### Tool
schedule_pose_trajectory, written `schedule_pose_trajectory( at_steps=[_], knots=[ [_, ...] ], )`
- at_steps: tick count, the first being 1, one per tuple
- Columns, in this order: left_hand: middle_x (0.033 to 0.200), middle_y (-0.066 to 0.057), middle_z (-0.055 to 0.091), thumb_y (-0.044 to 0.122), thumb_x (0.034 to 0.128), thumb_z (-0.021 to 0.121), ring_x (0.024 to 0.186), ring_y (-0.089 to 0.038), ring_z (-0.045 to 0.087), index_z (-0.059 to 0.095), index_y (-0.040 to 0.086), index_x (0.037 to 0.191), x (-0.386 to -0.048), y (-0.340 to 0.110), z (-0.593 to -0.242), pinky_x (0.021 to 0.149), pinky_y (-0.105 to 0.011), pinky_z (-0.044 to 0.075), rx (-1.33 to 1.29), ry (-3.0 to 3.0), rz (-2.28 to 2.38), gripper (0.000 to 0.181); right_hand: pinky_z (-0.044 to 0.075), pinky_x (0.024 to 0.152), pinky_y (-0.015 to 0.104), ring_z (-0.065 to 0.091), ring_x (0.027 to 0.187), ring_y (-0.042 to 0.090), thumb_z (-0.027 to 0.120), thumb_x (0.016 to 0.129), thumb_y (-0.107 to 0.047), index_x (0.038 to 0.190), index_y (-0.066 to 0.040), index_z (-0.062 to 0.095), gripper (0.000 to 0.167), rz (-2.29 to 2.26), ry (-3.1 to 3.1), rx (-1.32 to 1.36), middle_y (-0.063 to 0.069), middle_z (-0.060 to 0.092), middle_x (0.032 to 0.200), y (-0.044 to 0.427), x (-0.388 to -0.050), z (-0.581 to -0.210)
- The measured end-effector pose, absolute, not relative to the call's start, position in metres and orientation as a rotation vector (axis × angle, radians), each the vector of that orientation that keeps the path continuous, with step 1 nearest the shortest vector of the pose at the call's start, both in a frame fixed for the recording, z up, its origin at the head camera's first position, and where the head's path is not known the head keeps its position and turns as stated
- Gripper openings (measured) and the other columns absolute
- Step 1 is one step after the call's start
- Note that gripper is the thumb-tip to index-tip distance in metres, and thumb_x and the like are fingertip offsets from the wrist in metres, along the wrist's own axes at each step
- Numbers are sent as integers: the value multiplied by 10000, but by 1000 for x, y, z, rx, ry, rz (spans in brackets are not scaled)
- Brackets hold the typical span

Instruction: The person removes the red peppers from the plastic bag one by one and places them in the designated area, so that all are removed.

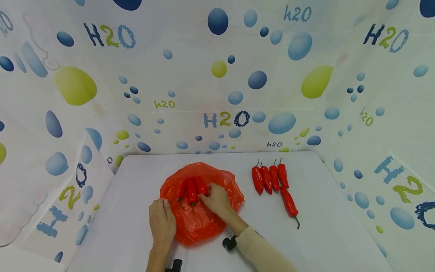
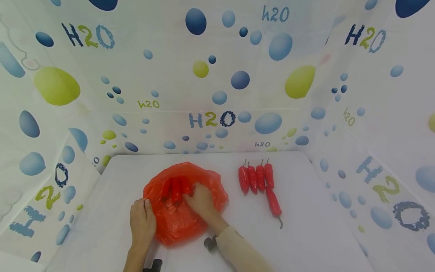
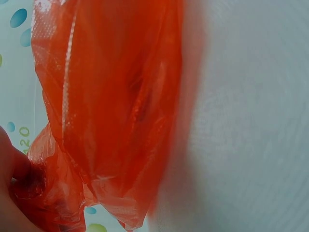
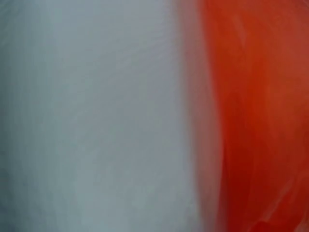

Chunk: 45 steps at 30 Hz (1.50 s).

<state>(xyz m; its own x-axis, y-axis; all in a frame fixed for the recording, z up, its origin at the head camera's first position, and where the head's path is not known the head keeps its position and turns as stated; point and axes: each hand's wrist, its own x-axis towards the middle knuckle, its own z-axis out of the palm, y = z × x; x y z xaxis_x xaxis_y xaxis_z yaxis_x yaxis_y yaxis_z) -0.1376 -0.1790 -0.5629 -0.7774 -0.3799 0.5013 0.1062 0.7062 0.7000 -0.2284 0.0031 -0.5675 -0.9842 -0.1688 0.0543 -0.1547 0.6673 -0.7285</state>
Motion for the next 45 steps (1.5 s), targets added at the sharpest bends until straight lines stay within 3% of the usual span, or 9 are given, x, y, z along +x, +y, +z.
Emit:
schedule_pose_trajectory(
  at_steps=[20,27,45],
  knots=[
    [884,-160,527,103,1100,464,830,-302,452,573,-37,1013,-137,-179,-564,729,-392,340,204,-2263,-988,198,568,628,252,617,665,73,807,920,-256,1151,-22,722,340,-1343,2830,-270,-44,700,796,4,-228,-568],
    [874,-148,525,89,1093,476,826,-287,451,574,-35,998,-137,-179,-563,725,-379,325,193,-2249,-976,184,580,639,266,657,674,89,797,923,-202,1144,33,725,330,-1433,2793,-259,18,733,817,5,-226,-565],
    [894,-152,534,96,1095,473,846,-296,460,576,-34,1012,-137,-179,-563,736,-398,346,206,-2263,-986,185,587,683,293,641,755,120,825,911,-245,1168,0,742,364,-1450,2762,-128,17,732,895,8,-219,-563]
  ],
)
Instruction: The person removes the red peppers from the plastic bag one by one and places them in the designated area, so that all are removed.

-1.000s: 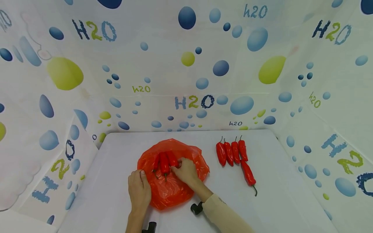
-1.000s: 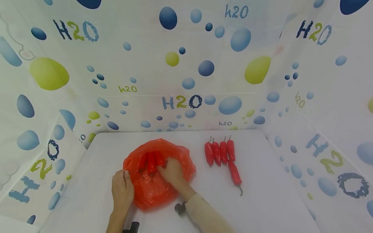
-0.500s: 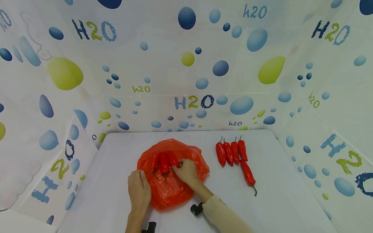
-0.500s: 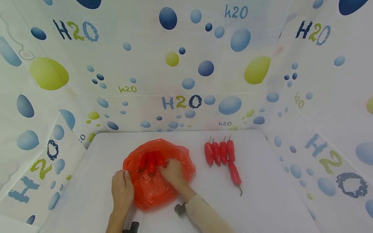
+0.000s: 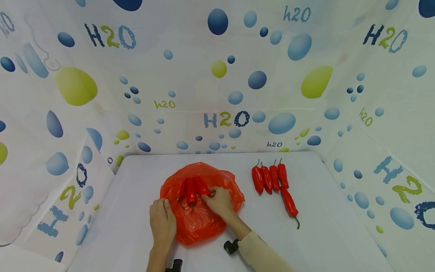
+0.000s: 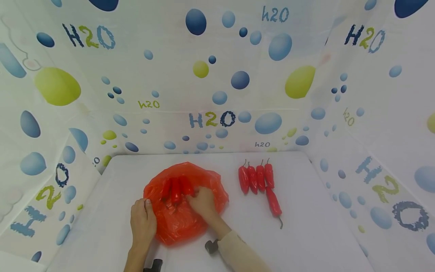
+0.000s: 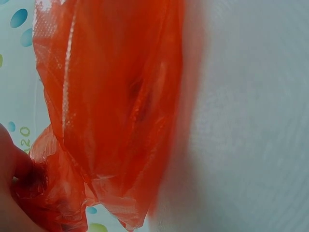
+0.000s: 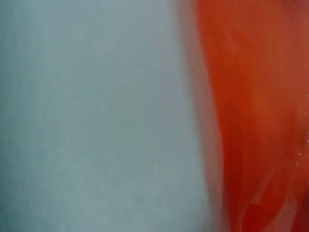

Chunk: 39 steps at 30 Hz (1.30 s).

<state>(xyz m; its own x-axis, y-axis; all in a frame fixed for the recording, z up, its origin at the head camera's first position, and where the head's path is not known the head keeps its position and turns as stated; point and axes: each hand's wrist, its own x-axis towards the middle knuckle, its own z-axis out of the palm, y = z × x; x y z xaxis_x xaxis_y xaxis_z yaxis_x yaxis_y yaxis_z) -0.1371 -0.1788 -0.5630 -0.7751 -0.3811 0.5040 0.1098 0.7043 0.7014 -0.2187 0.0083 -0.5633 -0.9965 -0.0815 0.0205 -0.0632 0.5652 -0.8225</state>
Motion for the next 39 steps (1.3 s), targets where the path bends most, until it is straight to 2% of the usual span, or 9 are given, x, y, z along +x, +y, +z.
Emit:
schedule_pose_trajectory(
  at_steps=[25,39],
  knots=[
    [891,-151,532,96,1092,486,843,-291,461,580,-31,1015,-137,-177,-562,736,-403,355,203,-2270,-975,176,594,722,312,648,816,138,828,909,-273,1214,-37,746,395,-1550,2699,-126,-1,737,955,25,-201,-546],
    [891,-153,530,97,1091,488,841,-301,463,578,-27,1005,-137,-179,-564,736,-404,351,207,-2270,-974,175,608,730,345,654,787,147,822,912,-301,1239,-55,734,419,-1617,2670,-101,16,738,995,34,-188,-538]
  ],
)
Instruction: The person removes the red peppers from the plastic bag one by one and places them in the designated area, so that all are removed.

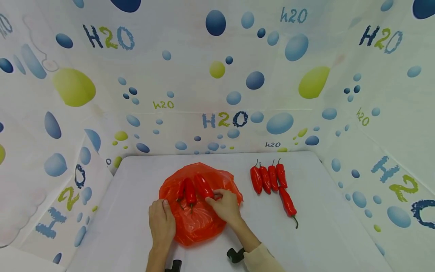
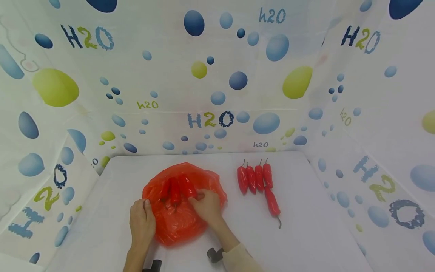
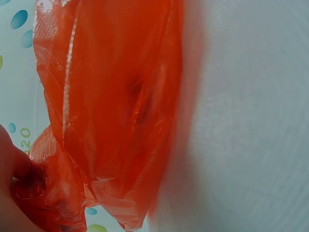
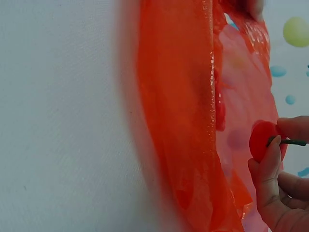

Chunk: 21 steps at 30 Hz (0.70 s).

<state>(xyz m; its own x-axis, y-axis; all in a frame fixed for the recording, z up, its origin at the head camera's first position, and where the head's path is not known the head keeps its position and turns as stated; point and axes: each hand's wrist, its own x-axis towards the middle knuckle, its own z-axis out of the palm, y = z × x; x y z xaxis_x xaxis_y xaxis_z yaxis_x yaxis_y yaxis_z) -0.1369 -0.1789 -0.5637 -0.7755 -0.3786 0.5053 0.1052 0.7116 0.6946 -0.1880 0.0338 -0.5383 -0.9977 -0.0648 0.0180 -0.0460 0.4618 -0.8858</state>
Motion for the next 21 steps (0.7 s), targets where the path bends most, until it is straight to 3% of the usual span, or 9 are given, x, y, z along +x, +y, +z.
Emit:
schedule_pose_trajectory(
  at_steps=[21],
  knots=[
    [864,-132,509,87,1093,478,820,-279,447,576,-29,991,-137,-178,-561,718,-385,328,190,-2266,-969,183,595,688,292,651,780,160,826,906,-340,1222,-60,738,431,-1749,2653,-93,15,714,966,54,-174,-537]
  ],
)
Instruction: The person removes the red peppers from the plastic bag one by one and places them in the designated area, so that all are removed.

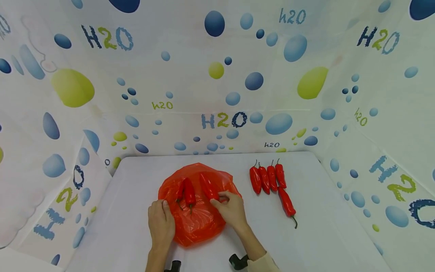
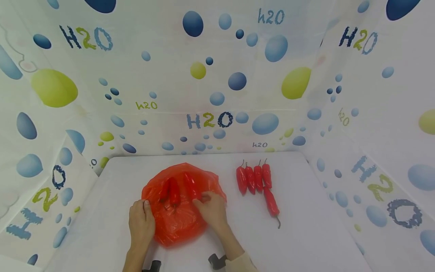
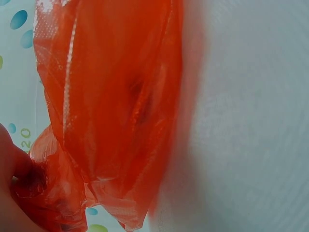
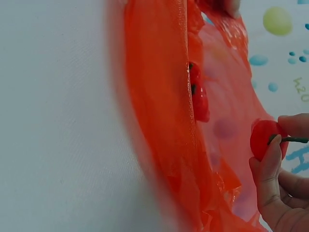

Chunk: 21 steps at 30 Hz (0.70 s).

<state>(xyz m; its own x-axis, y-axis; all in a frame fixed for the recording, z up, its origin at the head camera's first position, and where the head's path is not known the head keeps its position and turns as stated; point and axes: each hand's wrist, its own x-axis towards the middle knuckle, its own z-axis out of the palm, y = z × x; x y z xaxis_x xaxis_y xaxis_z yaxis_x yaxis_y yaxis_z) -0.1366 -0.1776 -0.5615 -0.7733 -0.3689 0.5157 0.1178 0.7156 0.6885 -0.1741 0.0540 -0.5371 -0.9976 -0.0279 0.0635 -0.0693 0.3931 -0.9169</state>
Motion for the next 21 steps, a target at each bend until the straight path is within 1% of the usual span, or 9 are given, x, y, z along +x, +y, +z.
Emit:
schedule_pose_trajectory(
  at_steps=[9,13,17,21],
  knots=[
    [868,-149,500,93,1095,474,822,-302,442,559,-28,986,-137,-179,-565,721,-394,336,192,-2270,-985,184,599,697,281,676,789,154,821,913,-319,1230,-62,736,417,1736,-2559,66,34,736,1006,64,-166,-537],
    [870,-149,498,92,1094,476,823,-302,440,557,-29,990,-136,-179,-564,723,-396,338,188,-2270,-987,179,601,695,285,687,799,162,824,910,-328,1244,-59,733,438,1738,-2549,40,49,745,1015,68,-165,-537],
    [874,-148,500,95,1095,476,830,-299,440,557,-26,994,-136,-178,-563,728,-400,345,192,-2275,-993,177,602,695,288,696,805,164,823,909,-331,1257,-54,727,455,1727,-2543,19,58,753,1016,73,-164,-537],
    [865,-146,508,85,1090,484,823,-295,444,563,-28,985,-137,-177,-563,726,-385,327,188,-2262,-983,174,597,677,288,702,792,158,818,913,-330,1243,-50,731,441,1738,-2527,-12,53,757,990,78,-162,-537]
  ],
)
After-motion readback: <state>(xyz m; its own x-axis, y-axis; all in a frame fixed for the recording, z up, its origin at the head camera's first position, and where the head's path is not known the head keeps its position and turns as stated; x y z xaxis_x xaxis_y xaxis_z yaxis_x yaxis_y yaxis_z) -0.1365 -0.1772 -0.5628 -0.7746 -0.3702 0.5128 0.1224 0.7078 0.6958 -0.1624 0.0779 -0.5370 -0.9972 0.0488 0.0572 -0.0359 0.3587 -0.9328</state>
